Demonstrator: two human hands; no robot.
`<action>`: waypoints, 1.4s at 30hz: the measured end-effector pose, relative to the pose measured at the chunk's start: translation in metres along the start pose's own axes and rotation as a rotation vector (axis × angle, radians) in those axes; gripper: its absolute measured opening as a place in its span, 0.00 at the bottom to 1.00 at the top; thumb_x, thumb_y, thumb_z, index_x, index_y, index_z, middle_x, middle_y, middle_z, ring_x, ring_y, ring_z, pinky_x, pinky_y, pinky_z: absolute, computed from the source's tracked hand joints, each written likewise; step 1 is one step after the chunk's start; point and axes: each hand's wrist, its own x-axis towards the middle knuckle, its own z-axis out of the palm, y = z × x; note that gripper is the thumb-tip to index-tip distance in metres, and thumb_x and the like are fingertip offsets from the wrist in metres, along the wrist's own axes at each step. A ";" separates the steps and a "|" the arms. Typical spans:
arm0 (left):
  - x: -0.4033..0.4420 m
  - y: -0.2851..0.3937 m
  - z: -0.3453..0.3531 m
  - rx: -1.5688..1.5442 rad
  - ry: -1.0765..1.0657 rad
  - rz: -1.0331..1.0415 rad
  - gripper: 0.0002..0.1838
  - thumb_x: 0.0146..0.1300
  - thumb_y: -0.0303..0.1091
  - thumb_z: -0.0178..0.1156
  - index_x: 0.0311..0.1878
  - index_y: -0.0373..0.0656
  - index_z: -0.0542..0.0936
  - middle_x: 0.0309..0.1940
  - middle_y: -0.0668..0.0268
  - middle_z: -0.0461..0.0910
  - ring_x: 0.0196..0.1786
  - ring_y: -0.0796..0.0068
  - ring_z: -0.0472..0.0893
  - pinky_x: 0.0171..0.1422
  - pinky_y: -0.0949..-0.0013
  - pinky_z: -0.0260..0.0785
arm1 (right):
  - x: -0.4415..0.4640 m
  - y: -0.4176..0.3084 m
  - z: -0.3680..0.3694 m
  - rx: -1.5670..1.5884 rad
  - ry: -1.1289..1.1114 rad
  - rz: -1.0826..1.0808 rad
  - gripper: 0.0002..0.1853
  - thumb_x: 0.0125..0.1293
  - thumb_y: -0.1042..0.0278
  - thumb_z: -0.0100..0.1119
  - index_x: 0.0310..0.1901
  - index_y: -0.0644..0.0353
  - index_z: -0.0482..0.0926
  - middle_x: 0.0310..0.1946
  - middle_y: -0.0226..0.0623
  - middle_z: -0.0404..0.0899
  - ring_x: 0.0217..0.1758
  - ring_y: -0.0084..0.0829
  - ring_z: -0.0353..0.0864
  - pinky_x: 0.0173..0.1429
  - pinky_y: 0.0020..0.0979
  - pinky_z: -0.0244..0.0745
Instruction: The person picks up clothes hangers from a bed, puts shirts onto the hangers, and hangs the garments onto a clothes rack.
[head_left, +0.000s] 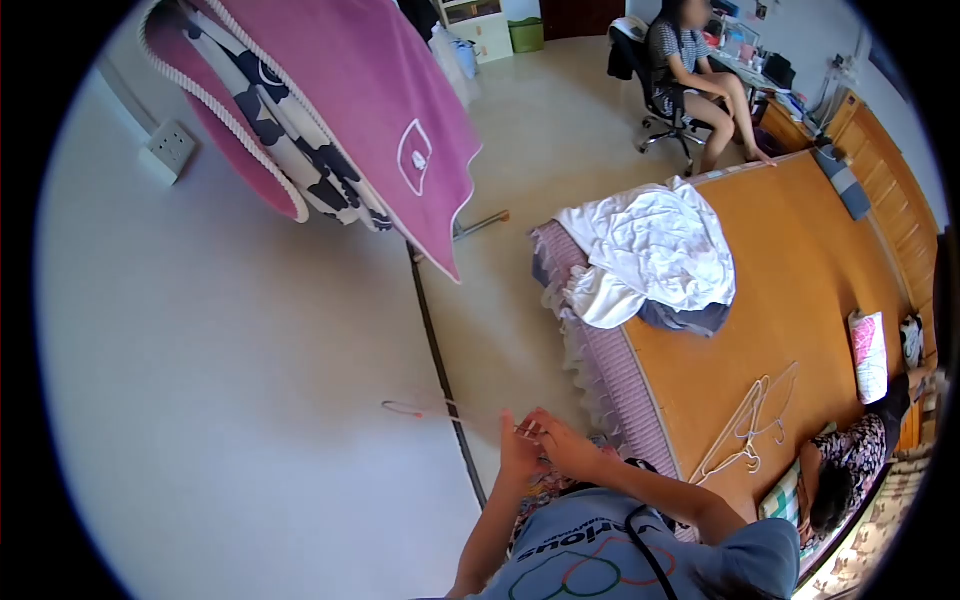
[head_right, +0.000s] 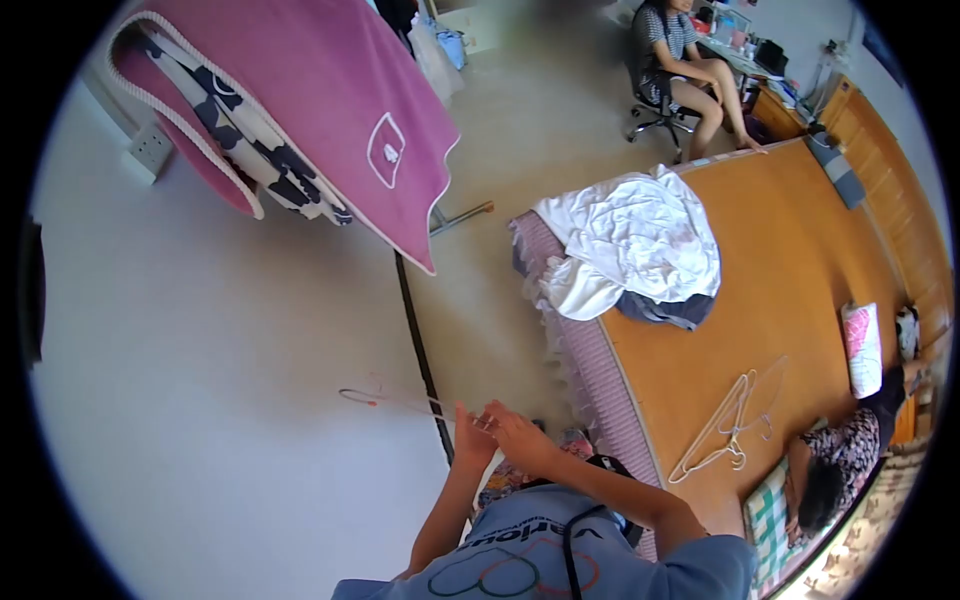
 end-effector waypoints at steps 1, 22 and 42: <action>0.009 0.001 -0.006 0.002 0.015 0.004 0.27 0.50 0.59 0.49 0.39 0.42 0.68 0.35 0.65 0.70 0.41 0.68 0.70 0.47 0.64 0.61 | 0.003 0.000 0.003 -0.018 0.035 0.008 0.23 0.42 0.78 0.50 0.45 0.71 0.63 0.52 0.51 0.54 0.59 0.46 0.53 0.59 0.39 0.52; 0.258 -0.048 0.230 1.131 -0.510 0.384 0.23 0.53 0.45 0.55 0.41 0.33 0.64 0.30 0.63 0.69 0.31 0.78 0.68 0.33 0.76 0.62 | 0.030 0.273 -0.049 0.821 0.524 1.016 0.33 0.32 0.62 0.61 0.43 0.72 0.68 0.40 0.54 0.69 0.44 0.45 0.67 0.51 0.33 0.61; 0.440 -0.088 0.300 2.391 -1.467 0.005 0.40 0.33 0.50 0.66 0.50 0.37 0.65 0.45 0.56 0.68 0.51 0.61 0.67 0.58 0.63 0.54 | -0.053 0.259 -0.022 1.433 1.006 1.921 0.16 0.42 0.77 0.55 0.37 0.68 0.69 0.31 0.40 0.70 0.30 0.30 0.71 0.29 0.29 0.71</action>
